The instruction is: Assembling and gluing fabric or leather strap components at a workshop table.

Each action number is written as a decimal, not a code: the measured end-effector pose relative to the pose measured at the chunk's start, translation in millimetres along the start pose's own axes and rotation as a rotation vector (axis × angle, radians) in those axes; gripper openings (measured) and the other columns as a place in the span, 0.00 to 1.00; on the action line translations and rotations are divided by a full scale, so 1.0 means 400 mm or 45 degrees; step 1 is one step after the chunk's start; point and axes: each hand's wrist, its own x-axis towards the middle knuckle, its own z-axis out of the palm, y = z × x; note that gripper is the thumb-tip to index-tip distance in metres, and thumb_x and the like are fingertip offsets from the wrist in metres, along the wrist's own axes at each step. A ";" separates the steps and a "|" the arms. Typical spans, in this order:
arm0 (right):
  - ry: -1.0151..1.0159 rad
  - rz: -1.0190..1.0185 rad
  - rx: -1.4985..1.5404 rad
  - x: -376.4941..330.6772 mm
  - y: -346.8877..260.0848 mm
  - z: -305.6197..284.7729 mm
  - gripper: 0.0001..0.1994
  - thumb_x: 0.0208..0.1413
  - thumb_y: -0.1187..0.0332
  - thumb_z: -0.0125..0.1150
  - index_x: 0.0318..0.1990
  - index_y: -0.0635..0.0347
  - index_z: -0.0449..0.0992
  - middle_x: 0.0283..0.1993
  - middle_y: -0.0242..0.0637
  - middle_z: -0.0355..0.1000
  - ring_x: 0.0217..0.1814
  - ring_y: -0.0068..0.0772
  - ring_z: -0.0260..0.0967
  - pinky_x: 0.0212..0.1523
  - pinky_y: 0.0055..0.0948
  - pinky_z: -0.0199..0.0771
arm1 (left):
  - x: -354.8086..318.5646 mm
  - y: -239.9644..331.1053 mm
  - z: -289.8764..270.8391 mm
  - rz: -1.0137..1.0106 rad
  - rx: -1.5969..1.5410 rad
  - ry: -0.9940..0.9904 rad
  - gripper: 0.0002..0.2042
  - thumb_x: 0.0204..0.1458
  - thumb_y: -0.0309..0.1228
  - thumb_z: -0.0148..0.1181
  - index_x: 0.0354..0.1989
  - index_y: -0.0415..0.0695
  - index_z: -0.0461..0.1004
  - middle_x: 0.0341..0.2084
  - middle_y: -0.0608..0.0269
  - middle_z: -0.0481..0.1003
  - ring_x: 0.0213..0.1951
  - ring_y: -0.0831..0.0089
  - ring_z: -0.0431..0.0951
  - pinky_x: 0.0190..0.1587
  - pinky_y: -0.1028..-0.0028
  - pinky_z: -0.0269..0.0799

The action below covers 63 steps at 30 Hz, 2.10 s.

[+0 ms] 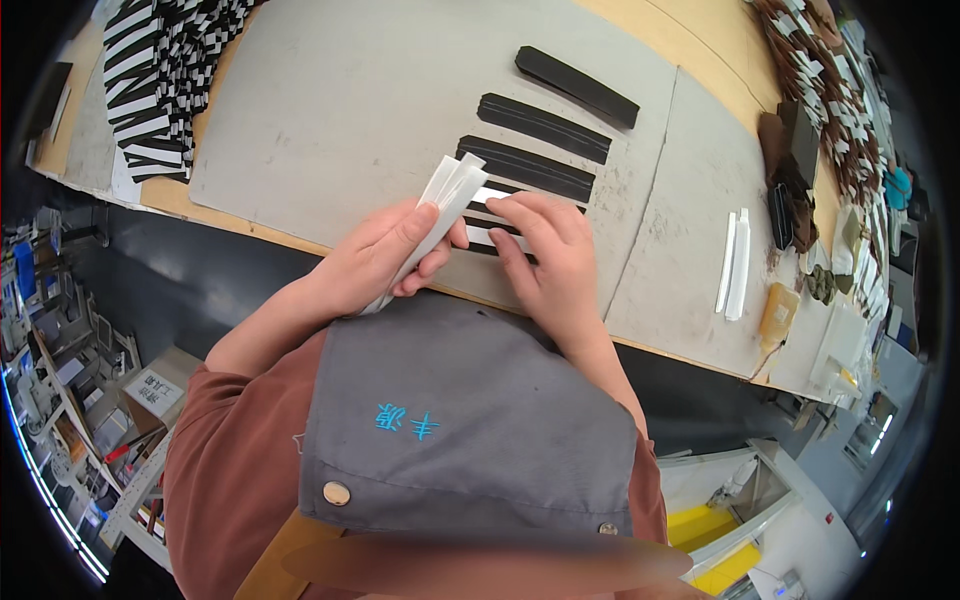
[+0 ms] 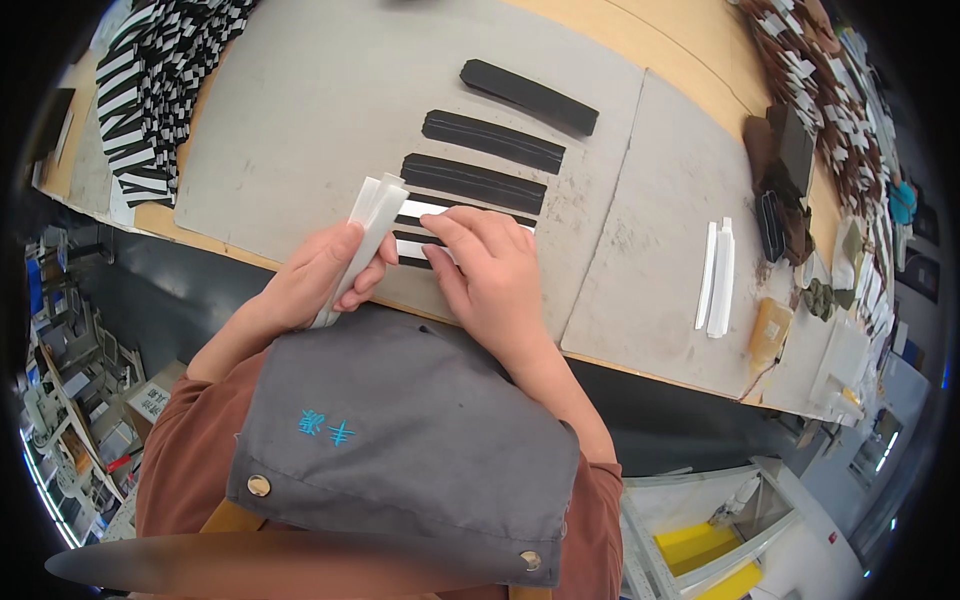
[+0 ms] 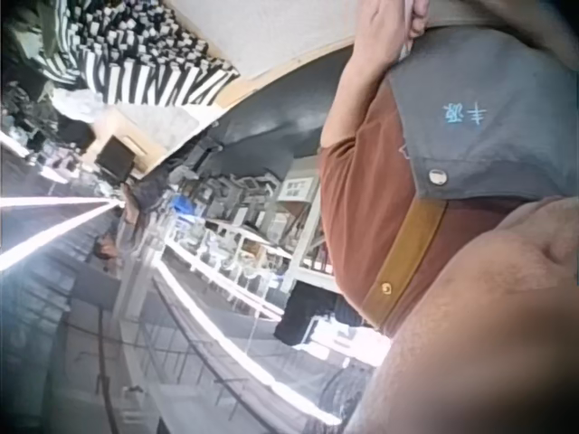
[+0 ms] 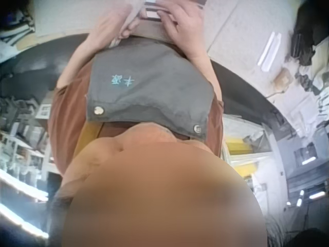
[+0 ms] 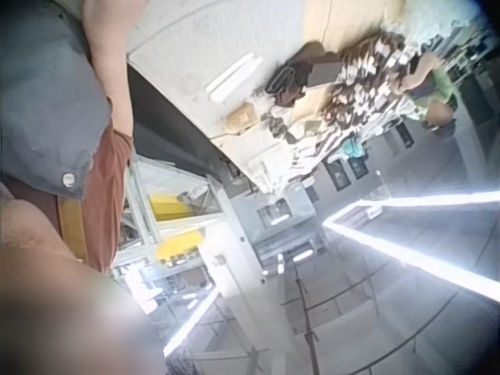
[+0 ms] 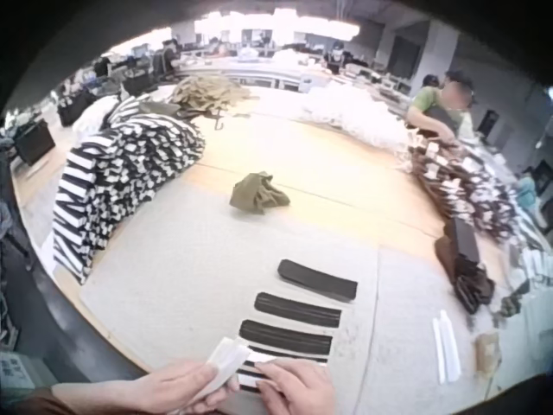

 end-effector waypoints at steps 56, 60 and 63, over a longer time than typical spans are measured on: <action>0.146 0.481 2.377 -0.047 0.042 -0.105 0.05 0.69 0.68 0.45 0.47 0.56 0.64 0.37 0.41 0.77 0.45 0.37 0.79 0.44 0.33 0.79 | 0.058 -0.065 0.054 -0.033 -0.230 0.162 0.13 0.72 0.41 0.47 0.50 0.44 0.68 0.31 0.69 0.73 0.32 0.82 0.73 0.34 0.80 0.70; -0.115 0.681 1.517 -0.028 0.014 -0.152 0.04 0.67 0.75 0.53 0.46 0.59 0.69 0.33 0.32 0.71 0.35 0.22 0.73 0.36 0.26 0.75 | 0.040 -0.032 0.040 0.177 0.369 0.156 0.08 0.68 0.35 0.56 0.44 0.42 0.74 0.30 0.71 0.73 0.33 0.81 0.71 0.37 0.78 0.69; -0.372 0.614 1.057 -0.013 -0.013 -0.129 0.06 0.63 0.74 0.61 0.46 0.61 0.74 0.37 0.32 0.75 0.36 0.21 0.73 0.37 0.23 0.75 | 0.045 0.002 0.077 0.223 0.427 0.085 0.05 0.66 0.30 0.59 0.41 0.41 0.77 0.30 0.71 0.74 0.33 0.81 0.72 0.37 0.76 0.70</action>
